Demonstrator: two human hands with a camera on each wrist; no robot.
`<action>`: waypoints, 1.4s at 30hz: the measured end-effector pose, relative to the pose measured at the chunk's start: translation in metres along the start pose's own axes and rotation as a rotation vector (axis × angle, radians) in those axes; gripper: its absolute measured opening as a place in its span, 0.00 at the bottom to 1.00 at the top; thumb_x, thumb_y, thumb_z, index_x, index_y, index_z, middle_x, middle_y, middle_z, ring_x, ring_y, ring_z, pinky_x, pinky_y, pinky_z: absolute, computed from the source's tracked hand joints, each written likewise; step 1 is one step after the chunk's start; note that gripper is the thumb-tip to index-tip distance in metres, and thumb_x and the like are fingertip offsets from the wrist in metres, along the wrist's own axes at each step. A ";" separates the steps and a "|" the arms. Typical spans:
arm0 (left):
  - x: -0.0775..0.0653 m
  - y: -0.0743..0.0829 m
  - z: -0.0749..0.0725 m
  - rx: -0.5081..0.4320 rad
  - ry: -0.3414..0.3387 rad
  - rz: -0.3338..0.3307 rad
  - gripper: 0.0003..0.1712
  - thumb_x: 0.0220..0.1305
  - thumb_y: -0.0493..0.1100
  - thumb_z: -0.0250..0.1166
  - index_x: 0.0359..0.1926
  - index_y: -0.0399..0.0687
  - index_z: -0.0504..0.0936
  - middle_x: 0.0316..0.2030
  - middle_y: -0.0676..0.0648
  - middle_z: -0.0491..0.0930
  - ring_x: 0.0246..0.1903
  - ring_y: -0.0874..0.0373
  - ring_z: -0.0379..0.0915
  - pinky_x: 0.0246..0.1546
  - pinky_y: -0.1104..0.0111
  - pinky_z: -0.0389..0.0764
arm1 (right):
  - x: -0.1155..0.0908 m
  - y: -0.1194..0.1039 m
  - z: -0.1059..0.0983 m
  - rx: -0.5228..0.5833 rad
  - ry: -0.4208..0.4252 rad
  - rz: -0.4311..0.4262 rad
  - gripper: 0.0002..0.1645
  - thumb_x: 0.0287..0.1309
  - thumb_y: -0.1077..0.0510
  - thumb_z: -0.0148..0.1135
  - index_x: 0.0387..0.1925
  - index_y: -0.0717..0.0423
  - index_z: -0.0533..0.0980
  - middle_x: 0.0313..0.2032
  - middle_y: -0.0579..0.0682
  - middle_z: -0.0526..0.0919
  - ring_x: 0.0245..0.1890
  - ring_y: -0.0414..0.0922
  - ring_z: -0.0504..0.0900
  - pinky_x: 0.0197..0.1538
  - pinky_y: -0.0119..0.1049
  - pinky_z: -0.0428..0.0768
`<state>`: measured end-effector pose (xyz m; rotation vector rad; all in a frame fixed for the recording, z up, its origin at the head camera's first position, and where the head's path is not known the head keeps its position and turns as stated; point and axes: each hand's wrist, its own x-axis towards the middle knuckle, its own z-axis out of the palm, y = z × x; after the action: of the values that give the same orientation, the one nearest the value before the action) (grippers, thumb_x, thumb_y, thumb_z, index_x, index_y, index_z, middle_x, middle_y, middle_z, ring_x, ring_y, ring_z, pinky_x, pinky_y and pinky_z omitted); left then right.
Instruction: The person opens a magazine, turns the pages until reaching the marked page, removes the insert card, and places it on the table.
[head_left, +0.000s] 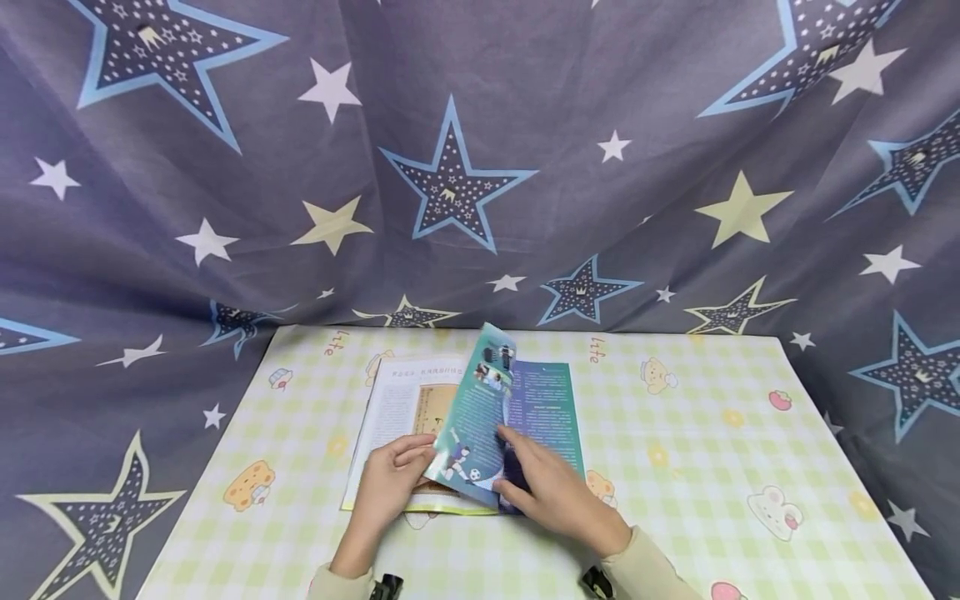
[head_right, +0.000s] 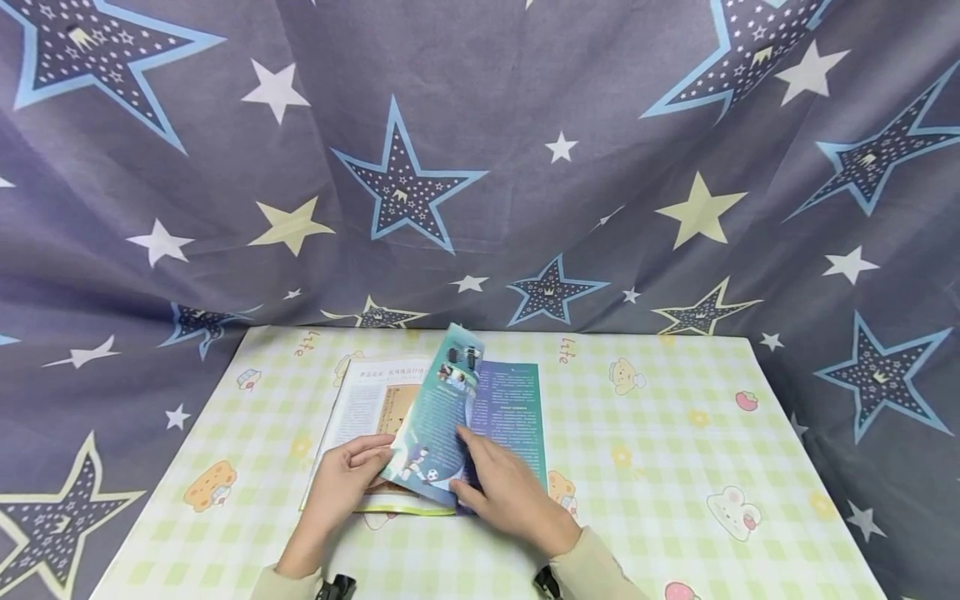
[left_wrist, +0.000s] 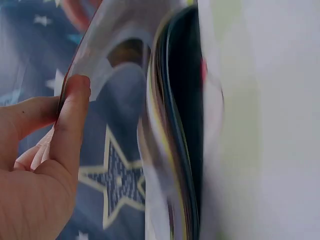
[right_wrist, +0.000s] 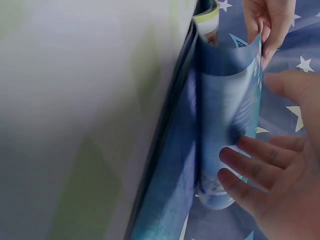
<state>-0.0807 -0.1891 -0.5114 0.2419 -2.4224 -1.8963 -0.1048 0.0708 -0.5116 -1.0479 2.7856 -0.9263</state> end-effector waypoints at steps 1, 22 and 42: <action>0.000 -0.002 -0.006 -0.001 0.023 -0.011 0.12 0.65 0.37 0.69 0.48 0.39 0.86 0.37 0.44 0.88 0.33 0.56 0.86 0.31 0.70 0.86 | 0.000 0.001 0.001 -0.005 -0.011 0.005 0.44 0.69 0.45 0.61 0.76 0.59 0.55 0.71 0.56 0.66 0.69 0.53 0.66 0.69 0.50 0.68; -0.013 -0.011 -0.073 0.071 0.332 -0.174 0.21 0.66 0.48 0.70 0.52 0.37 0.85 0.42 0.41 0.87 0.36 0.68 0.83 0.35 0.80 0.82 | 0.009 -0.001 0.016 -0.344 -0.222 -0.141 0.47 0.59 0.38 0.69 0.71 0.58 0.66 0.69 0.57 0.69 0.68 0.57 0.67 0.67 0.57 0.68; -0.011 -0.010 -0.064 0.081 0.405 -0.117 0.18 0.68 0.49 0.68 0.49 0.40 0.86 0.44 0.44 0.87 0.38 0.68 0.83 0.38 0.80 0.82 | -0.011 0.016 -0.020 -0.203 -0.212 -0.140 0.16 0.66 0.52 0.65 0.52 0.52 0.81 0.47 0.43 0.86 0.49 0.43 0.83 0.59 0.52 0.76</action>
<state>-0.0598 -0.2509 -0.5049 0.7099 -2.2492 -1.5971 -0.1104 0.0978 -0.5061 -1.2972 2.6987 -0.5126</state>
